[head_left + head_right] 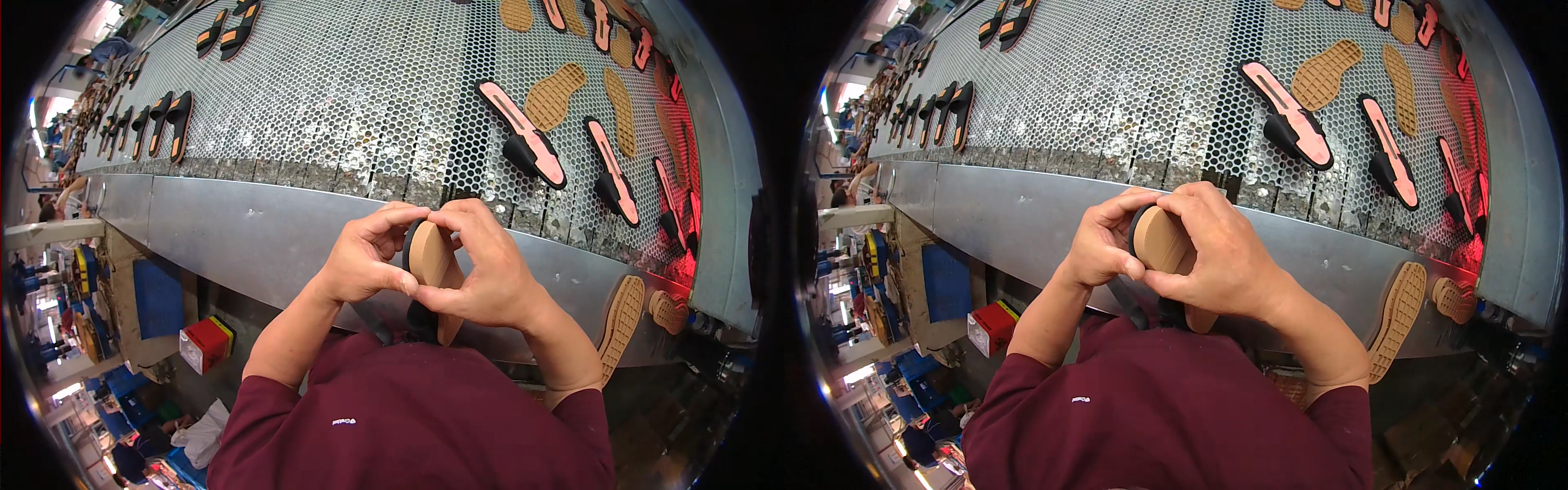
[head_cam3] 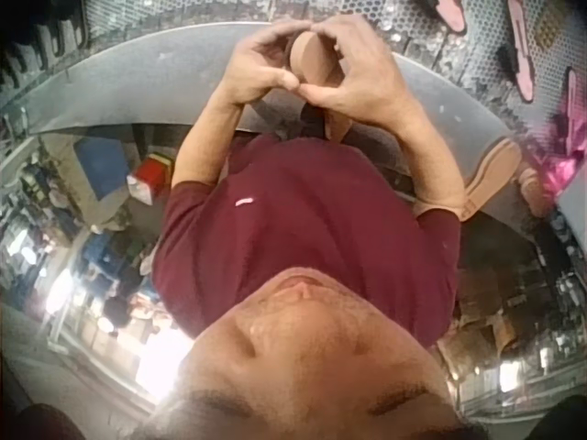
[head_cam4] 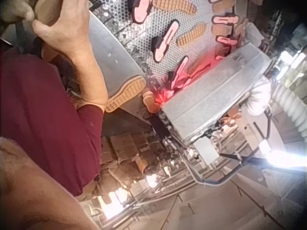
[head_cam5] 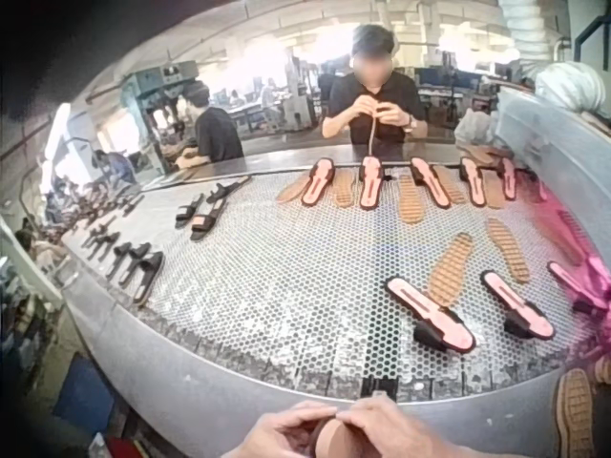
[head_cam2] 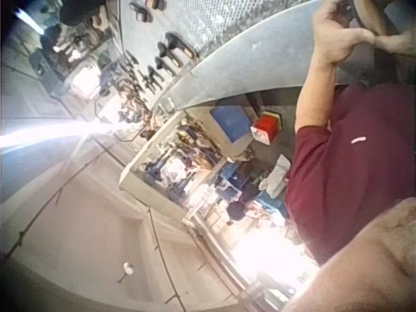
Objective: Assembling sandals by attaching soles to uppers on a conveyor belt in a factory.
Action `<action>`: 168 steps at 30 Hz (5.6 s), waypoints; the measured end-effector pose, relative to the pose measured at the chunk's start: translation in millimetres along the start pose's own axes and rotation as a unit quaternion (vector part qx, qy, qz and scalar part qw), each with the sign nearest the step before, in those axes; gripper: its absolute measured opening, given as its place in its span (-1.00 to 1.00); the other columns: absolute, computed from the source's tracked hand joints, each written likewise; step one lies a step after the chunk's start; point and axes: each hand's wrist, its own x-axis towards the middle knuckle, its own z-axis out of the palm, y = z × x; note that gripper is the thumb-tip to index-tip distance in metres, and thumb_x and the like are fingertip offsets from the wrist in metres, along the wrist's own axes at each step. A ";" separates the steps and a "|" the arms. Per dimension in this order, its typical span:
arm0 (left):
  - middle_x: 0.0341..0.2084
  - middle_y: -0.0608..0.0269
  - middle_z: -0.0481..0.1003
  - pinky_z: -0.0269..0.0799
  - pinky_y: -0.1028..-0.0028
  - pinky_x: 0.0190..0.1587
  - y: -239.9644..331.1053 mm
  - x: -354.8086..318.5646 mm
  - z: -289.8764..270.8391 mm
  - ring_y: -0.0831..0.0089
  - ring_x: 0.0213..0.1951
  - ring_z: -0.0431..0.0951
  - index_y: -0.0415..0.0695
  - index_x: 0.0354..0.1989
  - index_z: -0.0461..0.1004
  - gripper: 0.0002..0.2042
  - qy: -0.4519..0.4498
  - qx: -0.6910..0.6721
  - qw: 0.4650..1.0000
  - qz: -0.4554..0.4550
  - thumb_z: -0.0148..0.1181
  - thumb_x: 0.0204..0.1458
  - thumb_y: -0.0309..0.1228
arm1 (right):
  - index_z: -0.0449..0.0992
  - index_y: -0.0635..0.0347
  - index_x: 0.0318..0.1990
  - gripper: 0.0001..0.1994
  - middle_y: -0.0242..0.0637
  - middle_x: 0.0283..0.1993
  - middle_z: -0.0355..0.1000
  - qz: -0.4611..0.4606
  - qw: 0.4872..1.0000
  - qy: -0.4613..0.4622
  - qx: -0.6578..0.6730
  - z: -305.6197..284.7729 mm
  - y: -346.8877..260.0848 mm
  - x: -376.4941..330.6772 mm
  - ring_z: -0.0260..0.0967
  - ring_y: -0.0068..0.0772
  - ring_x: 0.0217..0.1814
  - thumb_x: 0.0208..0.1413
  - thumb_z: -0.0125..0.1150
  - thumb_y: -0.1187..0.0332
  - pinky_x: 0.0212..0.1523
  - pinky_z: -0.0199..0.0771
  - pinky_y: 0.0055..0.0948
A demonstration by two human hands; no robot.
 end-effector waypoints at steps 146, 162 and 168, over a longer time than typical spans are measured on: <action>-0.32 0.25 0.60 0.50 0.53 -0.20 -6.8 51.3 121.2 0.59 -0.27 0.55 -0.27 -0.16 0.52 -0.78 0.200 0.338 0.909 -0.140 0.32 0.04 -0.46 | 0.54 0.30 -0.29 -0.66 -0.13 -0.47 0.53 0.280 0.919 -0.209 0.181 -84.4 79.4 -123.8 0.48 -0.31 -0.47 0.09 0.32 0.13 -0.37 0.44 -0.33; -0.26 0.05 0.54 0.50 0.36 -0.15 -138.2 -5.2 193.0 0.26 -0.25 0.58 -0.18 -0.20 0.46 -0.69 0.145 0.472 0.870 -0.003 0.43 -0.04 -0.34 | 0.23 0.24 0.23 -0.43 -0.31 -0.04 0.42 0.255 0.873 0.200 0.364 -160.0 119.9 -98.4 0.44 -0.51 -0.08 0.08 0.32 0.48 -0.06 0.50 -0.44; -0.16 0.15 0.51 0.43 0.40 -0.15 -92.9 31.4 179.6 0.33 -0.08 0.53 -0.12 -0.06 0.47 -0.48 0.091 0.410 0.900 -0.118 0.54 -0.22 -0.27 | 0.18 0.22 0.33 -0.15 -0.33 -0.06 0.39 0.179 0.951 0.030 0.248 -179.1 63.8 -82.9 0.42 -0.47 -0.04 -0.16 0.52 0.48 0.02 0.48 -0.43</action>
